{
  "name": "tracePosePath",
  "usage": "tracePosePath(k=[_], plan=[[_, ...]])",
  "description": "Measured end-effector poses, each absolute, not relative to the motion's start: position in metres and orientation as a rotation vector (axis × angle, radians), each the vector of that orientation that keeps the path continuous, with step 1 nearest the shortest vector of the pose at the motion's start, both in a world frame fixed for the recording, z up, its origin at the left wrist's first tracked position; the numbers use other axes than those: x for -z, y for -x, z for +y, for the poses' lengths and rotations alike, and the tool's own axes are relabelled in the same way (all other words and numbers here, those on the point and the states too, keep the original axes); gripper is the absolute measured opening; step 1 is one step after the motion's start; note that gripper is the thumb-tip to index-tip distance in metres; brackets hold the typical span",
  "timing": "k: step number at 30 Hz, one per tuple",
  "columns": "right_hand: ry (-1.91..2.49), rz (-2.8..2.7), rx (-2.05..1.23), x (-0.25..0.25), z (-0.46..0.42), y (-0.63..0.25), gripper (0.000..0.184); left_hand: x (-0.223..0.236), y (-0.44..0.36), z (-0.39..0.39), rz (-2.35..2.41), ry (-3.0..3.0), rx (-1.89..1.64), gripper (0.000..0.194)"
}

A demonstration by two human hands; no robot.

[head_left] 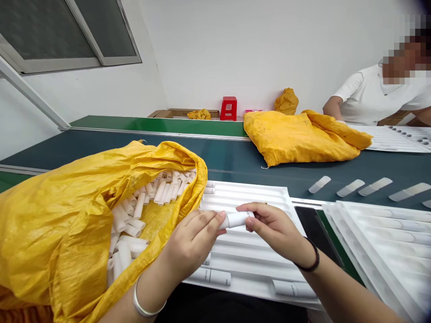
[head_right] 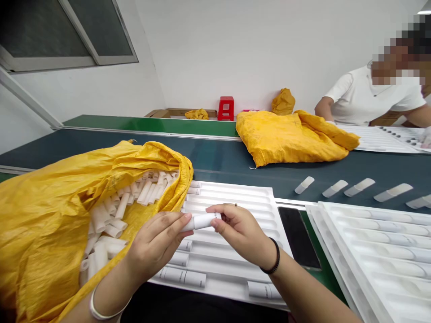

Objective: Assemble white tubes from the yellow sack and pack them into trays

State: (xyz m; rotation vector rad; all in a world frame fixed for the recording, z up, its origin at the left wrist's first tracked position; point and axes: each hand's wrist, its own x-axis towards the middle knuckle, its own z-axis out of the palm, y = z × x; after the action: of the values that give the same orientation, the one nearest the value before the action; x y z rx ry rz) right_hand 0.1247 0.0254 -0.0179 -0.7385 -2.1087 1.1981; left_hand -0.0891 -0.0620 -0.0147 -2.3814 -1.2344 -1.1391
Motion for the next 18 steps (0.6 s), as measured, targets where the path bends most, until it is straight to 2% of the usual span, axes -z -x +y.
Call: tracePosePath(k=[3,5,8,11,15,18], plan=[[0.647,-2.256,-0.998,0.018,0.025,-0.124,0.029,0.018,0.093,-0.06,-1.281,2.442,1.172,0.056],[0.572,-2.32,-0.905,0.02,0.025,-0.123,0.029,0.02,0.095,-0.058,-1.376,2.527,1.336,0.061],[0.489,-2.333,-0.838,0.023,0.024,-0.12,0.028,0.021,0.091,-0.053,-1.62,2.542,2.016,0.071],[0.398,-2.3,-0.826,0.023,0.02,-0.118,0.027,0.015,0.082,-0.049,-1.706,2.403,2.61,0.059],[0.334,-2.286,-0.86,0.028,0.01,-0.108,0.026,0.006,0.069,-0.051,-1.698,2.435,2.646,0.046],[0.294,-2.445,-0.807,0.048,0.015,-0.097,0.024,0.008,0.069,-0.051,-1.801,2.523,2.359,0.047]])
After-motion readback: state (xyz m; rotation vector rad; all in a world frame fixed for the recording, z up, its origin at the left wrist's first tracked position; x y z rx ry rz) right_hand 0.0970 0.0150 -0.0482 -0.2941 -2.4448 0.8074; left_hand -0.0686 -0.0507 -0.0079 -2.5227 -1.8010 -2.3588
